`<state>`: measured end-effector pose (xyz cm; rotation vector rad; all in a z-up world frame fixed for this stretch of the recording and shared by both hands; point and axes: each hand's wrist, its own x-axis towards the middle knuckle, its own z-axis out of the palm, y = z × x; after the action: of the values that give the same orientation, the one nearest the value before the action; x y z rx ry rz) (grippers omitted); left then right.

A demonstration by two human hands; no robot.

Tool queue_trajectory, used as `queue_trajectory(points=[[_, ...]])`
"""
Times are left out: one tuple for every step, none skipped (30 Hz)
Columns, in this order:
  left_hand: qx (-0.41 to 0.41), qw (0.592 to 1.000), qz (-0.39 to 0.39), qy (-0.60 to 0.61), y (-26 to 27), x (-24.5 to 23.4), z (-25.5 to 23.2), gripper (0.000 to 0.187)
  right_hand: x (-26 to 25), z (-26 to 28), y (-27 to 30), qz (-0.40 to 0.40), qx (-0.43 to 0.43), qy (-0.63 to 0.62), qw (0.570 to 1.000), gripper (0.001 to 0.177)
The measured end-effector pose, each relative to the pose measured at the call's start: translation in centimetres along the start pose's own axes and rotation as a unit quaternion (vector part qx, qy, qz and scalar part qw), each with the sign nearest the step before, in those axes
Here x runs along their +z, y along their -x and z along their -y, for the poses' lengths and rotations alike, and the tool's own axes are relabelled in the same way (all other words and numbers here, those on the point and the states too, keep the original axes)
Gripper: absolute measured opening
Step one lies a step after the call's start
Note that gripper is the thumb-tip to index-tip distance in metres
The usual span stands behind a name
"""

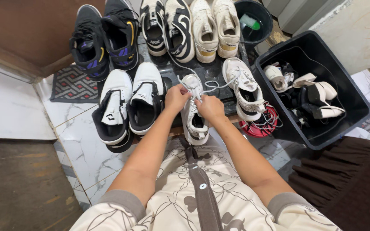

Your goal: The person unlaces a white sneaker, removes the laces, and then re-laces the same shoe. They then pick up a black sneaker and begin lacing it. The task involves handling shoe laces and multiple sneakers on a small table.

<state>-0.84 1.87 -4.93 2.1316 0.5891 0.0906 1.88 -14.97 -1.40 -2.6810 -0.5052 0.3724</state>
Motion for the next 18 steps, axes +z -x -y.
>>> queue_trajectory(points=[[0.002,1.000,-0.024,0.004,0.5,0.2,-0.5,0.023,0.0,0.0,0.1,0.001,0.000,0.000,1.000,0.041],[0.004,0.999,-0.047,0.009,0.8,0.4,-0.9,0.017,0.1,0.0,0.2,0.003,0.001,0.000,1.000,0.040],[0.036,0.998,-0.055,-0.001,0.8,0.5,-1.3,0.018,0.1,0.0,0.2,0.002,-0.005,0.006,1.000,0.040],[0.068,0.996,-0.063,-0.011,0.7,0.5,-1.5,0.019,0.1,0.0,0.2,0.002,-0.010,0.012,1.000,0.040],[0.099,0.992,-0.073,-0.022,0.4,0.3,-1.6,0.020,0.1,0.1,0.0,0.002,-0.018,0.017,1.000,0.039],[0.112,0.990,-0.079,-0.030,0.3,0.0,-1.7,0.018,0.2,0.2,-0.1,0.003,-0.014,0.014,1.000,0.039],[0.122,0.988,-0.087,-0.037,0.3,-0.3,-1.9,0.017,0.4,0.2,-0.1,0.005,-0.012,0.012,1.000,0.039],[0.133,0.986,-0.094,-0.044,0.2,-0.7,-2.1,0.016,0.5,0.2,-0.1,0.007,-0.009,0.010,1.000,0.039],[0.136,0.983,-0.123,0.008,-0.2,-1.2,-2.7,0.014,0.5,0.1,-0.5,0.004,-0.014,0.016,1.000,0.039],[0.140,0.977,-0.151,0.061,-0.7,-1.7,-3.6,0.012,0.4,0.0,-0.8,0.001,-0.020,0.023,1.000,0.039],[0.140,0.968,-0.176,0.111,-1.0,-2.4,-4.4,0.011,0.5,-0.1,-0.8,0.001,-0.023,0.027,0.999,0.039],[0.149,0.958,-0.174,0.171,-2.1,-3.5,-5.4,0.014,0.6,-0.2,-0.9,0.003,-0.020,0.031,0.999,0.039],[0.155,0.945,-0.173,0.229,-3.6,-4.9,-6.4,0.018,0.7,-0.2,-0.9,0.008,-0.017,0.035,0.999,0.039],[0.183,0.927,-0.175,0.278,-5.1,-6.6,-7.4,0.017,0.8,-0.2,-0.8,0.012,-0.015,0.038,0.999,0.040],[0.214,0.903,-0.180,0.327,-6.8,-8.3,-8.2,0.016,0.6,-0.1,-1.1,0.015,-0.010,0.033,0.999,0.039],[0.185,0.902,-0.154,0.358,-7.7,-9.6,-8.5,0.017,0.3,0.0,-1.2,0.017,-0.005,0.029,0.999,0.039],[0.152,0.900,-0.128,0.388,-8.3,-10.6,-8.3,0.019,0.3,0.0,-1.1,0.023,0.001,0.024,0.999,0.038],[0.119,0.895,-0.101,0.417,-8.7,-11.1,-8.0,0.022,0.3,0.1,-1.1,0.023,0.000,0.024,0.999,0.039]])
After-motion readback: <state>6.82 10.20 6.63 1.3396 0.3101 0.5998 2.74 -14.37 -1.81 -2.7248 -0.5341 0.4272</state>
